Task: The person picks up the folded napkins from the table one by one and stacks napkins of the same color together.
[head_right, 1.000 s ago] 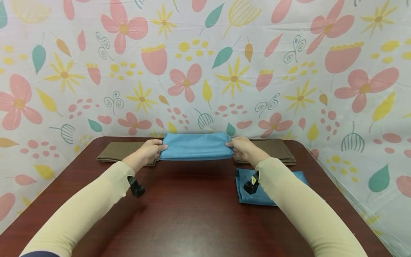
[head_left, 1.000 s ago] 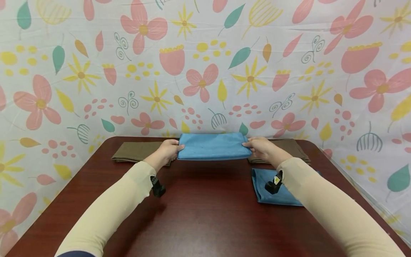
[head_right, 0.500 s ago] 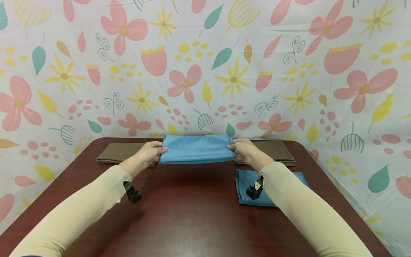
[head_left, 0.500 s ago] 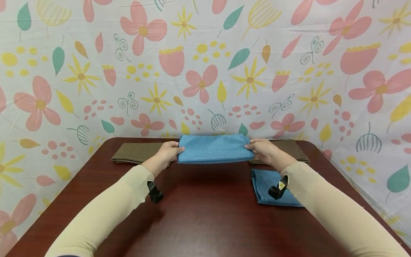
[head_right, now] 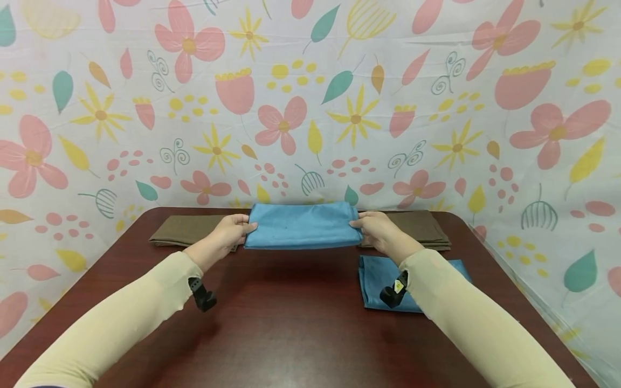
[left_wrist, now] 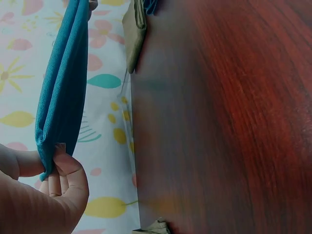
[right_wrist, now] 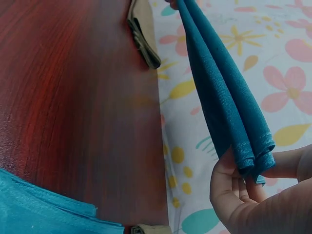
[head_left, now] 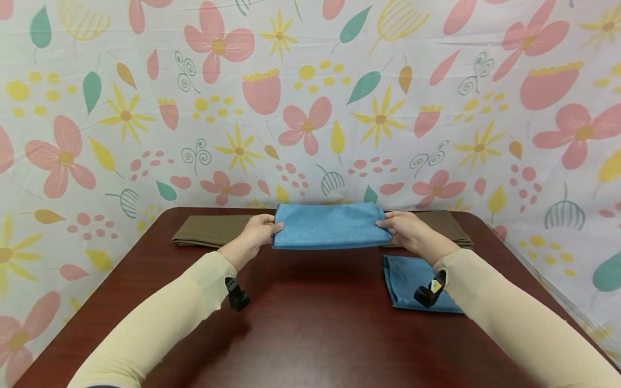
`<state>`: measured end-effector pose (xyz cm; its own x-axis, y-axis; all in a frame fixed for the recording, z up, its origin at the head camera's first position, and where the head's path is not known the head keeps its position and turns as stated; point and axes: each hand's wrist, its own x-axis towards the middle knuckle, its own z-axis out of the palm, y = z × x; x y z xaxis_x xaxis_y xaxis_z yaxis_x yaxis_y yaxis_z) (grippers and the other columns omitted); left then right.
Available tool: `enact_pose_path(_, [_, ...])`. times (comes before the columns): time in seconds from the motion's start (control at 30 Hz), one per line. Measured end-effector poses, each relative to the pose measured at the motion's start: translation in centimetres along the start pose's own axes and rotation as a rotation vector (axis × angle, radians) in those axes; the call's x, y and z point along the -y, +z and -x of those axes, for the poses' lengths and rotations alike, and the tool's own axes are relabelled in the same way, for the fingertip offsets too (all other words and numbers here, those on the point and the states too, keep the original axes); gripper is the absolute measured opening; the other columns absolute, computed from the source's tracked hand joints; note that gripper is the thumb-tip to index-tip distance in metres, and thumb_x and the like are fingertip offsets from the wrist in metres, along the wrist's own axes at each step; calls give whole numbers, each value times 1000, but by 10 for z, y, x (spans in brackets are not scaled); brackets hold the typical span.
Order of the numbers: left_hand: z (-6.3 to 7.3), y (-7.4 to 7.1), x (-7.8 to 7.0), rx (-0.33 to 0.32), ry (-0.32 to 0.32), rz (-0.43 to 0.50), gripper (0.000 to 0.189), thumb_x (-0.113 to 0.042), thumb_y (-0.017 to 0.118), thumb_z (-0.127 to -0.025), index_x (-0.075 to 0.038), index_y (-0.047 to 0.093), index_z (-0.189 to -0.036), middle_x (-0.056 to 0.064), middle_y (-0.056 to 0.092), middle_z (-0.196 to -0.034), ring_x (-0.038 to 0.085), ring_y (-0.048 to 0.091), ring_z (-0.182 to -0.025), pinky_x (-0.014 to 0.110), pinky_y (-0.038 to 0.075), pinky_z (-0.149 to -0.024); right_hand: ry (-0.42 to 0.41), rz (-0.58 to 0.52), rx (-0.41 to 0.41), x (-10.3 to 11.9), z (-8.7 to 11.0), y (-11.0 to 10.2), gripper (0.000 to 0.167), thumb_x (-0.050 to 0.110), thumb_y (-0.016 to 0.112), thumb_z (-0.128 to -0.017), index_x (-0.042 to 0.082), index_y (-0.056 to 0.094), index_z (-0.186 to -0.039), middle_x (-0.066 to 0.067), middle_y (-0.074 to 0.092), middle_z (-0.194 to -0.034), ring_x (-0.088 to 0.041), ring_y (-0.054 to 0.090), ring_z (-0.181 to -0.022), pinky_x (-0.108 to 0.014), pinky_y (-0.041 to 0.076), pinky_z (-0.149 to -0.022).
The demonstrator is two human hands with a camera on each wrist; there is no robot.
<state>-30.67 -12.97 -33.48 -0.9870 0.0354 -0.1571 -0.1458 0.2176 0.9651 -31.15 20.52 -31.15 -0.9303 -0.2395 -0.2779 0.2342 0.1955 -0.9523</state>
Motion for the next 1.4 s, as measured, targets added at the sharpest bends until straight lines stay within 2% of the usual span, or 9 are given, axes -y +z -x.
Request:
enact_pose_path(0.23, [2, 3, 2, 2, 4, 7, 25, -14, 59, -98, 2, 58, -118, 5, 61, -88, 15, 61, -75, 31, 56, -77, 33, -11, 18, -5, 2, -4, 68, 9, 42, -103, 0, -1, -155, -19, 2, -162, -36, 15, -148, -54, 29, -116])
enact_pose_path(0.33, [2, 3, 3, 10, 5, 15, 26, -14, 59, -98, 2, 58, -118, 6, 61, -89, 16, 62, -77, 30, 57, -76, 22, 9, 18, -5, 3, -4, 68, 10, 43, -103, 0, 1, -155, -21, 7, -161, -35, 22, -146, -51, 34, -114])
enact_pose_path(0.4, [2, 3, 3, 15, 9, 22, 26, -14, 59, -98, 2, 58, -118, 6, 61, -89, 16, 62, -78, 31, 57, -77, 11, 32, 13, -4, 5, -5, 65, 11, 44, -103, 0, 6, -155, -21, 15, -159, -31, 37, -138, -48, 41, -109])
enact_pose_path(0.47, [3, 4, 3, 18, 9, 34, 26, -14, 59, -98, 2, 58, -118, 6, 61, -89, 16, 63, -79, 31, 56, -79, -1, 56, 9, -3, 8, -7, 63, 12, 44, -103, 0, 10, -155, -21, 24, -155, -22, 51, -122, -41, 46, -103])
enact_pose_path(0.6, [6, 7, 3, 6, 8, 67, 26, -15, 61, -97, 1, 60, -117, 4, 61, -87, 16, 61, -79, 33, 54, -83, -23, 82, 13, -3, 14, -11, 62, 14, 45, -104, -1, 12, -155, -19, 31, -150, -6, 59, -98, -33, 51, -93])
enact_pose_path(0.93, [12, 17, 1, 23, 18, 73, 23, -14, 63, -95, 0, 62, -114, 1, 61, -83, 13, 59, -78, 41, 50, -92, -44, 73, 11, -4, 25, -20, 65, 15, 46, -103, -2, 9, -154, -16, 38, -140, -6, 60, -93, -29, 54, -86])
enact_pose_path(1.13, [17, 21, -2, 59, 31, 64, 18, -14, 64, -95, -1, 62, -108, -2, 60, -78, 12, 58, -77, 41, 49, -92, -58, 91, 13, -5, 29, -29, 63, 16, 45, -104, -4, 11, -153, -5, 48, -122, -6, 61, -92, -29, 54, -85])
enact_pose_path(1.23, [20, 23, -3, 68, 28, 67, 17, -13, 64, -95, -2, 62, -108, -3, 60, -78, 12, 57, -76, 43, 49, -94, -64, 93, 22, -7, 30, -31, 62, 16, 45, -104, -6, 13, -152, -4, 49, -121, -5, 61, -92, -29, 54, -86])
enact_pose_path(1.4, [22, 27, 0, 62, 47, 80, 20, -12, 64, -95, 0, 62, -111, -1, 60, -81, 10, 57, -73, 37, 52, -84, -73, 81, 21, -11, 33, -33, 64, 19, 49, -103, -7, 16, -151, -6, 47, -125, -4, 62, -93, -30, 54, -86])
